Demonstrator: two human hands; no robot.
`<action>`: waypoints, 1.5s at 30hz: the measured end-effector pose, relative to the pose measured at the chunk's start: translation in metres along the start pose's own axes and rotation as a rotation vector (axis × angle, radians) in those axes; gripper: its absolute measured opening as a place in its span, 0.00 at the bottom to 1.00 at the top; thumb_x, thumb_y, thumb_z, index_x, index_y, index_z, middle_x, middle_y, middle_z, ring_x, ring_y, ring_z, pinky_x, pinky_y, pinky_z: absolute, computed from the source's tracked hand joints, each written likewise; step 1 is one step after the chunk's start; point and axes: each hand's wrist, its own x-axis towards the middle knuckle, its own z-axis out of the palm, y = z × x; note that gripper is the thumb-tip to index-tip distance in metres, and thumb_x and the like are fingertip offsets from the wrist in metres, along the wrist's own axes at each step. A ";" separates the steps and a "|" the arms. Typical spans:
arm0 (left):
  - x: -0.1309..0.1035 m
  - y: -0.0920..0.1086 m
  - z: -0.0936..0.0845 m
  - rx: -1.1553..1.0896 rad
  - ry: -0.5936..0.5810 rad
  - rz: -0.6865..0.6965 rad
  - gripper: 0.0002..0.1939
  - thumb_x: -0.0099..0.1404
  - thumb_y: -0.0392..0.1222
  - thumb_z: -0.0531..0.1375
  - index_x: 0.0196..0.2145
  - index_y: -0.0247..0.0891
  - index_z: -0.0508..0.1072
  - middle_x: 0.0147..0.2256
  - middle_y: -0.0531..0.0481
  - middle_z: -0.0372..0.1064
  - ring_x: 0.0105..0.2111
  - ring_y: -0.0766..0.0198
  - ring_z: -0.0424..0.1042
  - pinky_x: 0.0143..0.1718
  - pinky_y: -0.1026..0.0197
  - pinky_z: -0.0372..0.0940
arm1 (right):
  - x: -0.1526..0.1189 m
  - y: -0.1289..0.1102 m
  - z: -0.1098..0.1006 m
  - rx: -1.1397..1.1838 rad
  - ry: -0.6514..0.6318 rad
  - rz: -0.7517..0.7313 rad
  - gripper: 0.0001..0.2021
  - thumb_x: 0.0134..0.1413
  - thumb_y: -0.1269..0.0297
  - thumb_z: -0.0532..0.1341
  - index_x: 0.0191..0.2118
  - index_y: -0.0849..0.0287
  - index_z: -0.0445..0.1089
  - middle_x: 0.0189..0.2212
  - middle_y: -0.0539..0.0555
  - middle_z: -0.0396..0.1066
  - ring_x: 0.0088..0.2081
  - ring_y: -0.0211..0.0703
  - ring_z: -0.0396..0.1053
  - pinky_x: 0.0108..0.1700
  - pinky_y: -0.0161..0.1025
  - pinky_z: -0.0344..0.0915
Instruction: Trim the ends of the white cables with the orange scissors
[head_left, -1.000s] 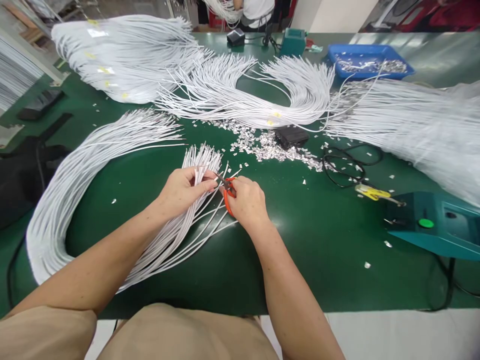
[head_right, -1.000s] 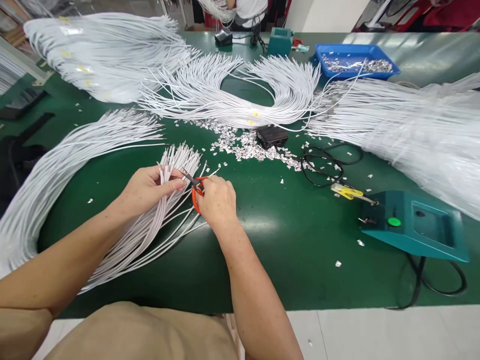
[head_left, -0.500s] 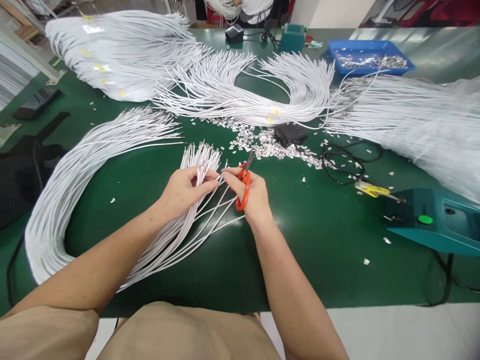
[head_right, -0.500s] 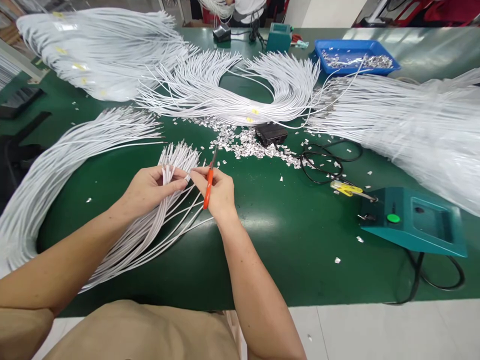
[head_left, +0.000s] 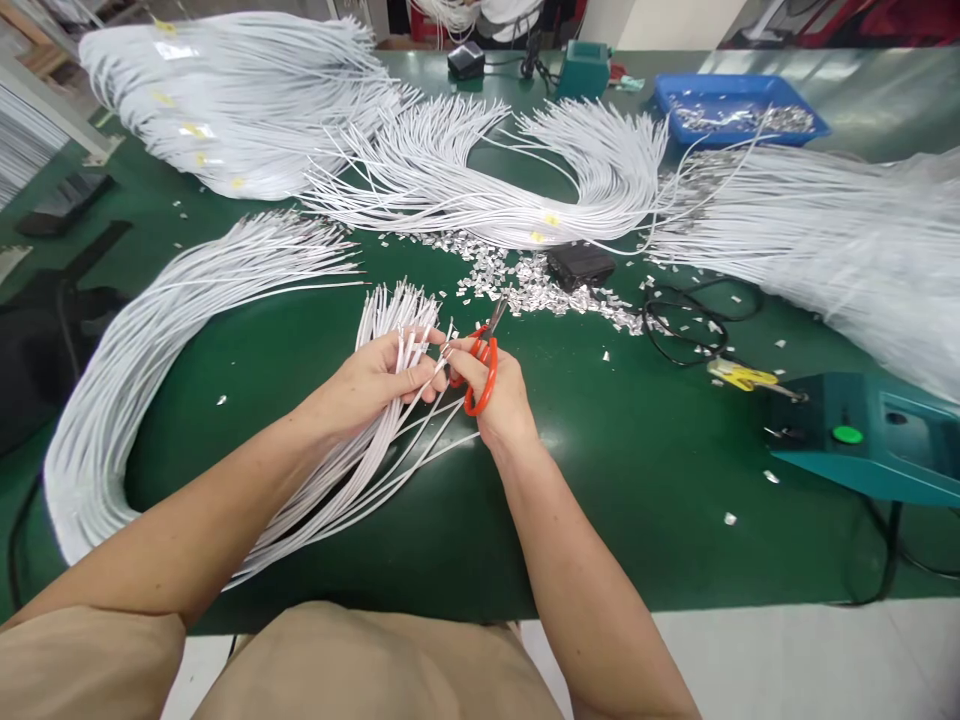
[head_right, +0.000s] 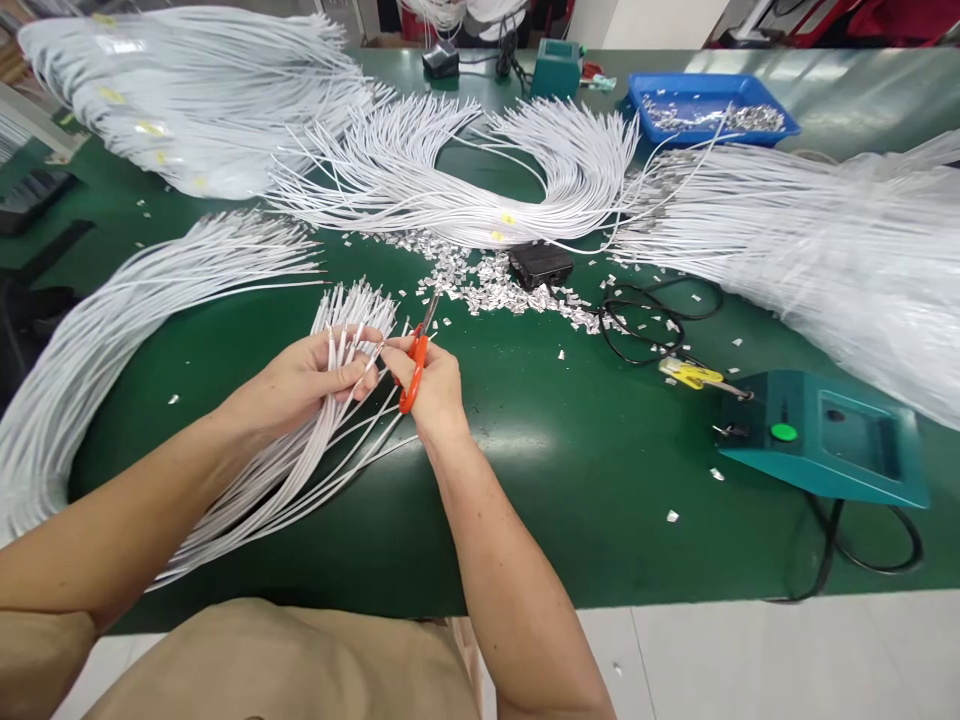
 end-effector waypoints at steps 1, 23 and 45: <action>0.000 0.000 0.000 -0.021 -0.010 -0.016 0.22 0.58 0.47 0.65 0.48 0.38 0.67 0.28 0.51 0.72 0.25 0.67 0.70 0.26 0.64 0.61 | 0.001 0.000 -0.001 -0.028 0.027 -0.007 0.09 0.39 0.60 0.67 0.26 0.62 0.72 0.17 0.45 0.63 0.23 0.33 0.59 0.29 0.34 0.57; 0.001 0.000 -0.005 0.201 0.214 0.060 0.15 0.53 0.46 0.68 0.31 0.38 0.67 0.30 0.54 0.71 0.33 0.62 0.76 0.39 0.60 0.68 | -0.006 -0.009 -0.007 -0.437 -0.043 -0.288 0.08 0.46 0.59 0.64 0.28 0.58 0.75 0.27 0.48 0.71 0.32 0.38 0.67 0.38 0.35 0.62; 0.001 0.000 -0.008 0.386 0.358 0.157 0.12 0.52 0.42 0.66 0.32 0.38 0.68 0.32 0.50 0.75 0.33 0.59 0.75 0.40 0.56 0.67 | -0.002 -0.008 -0.016 -1.222 -0.122 -0.329 0.16 0.53 0.55 0.60 0.20 0.58 0.62 0.22 0.48 0.66 0.23 0.35 0.57 0.31 0.36 0.51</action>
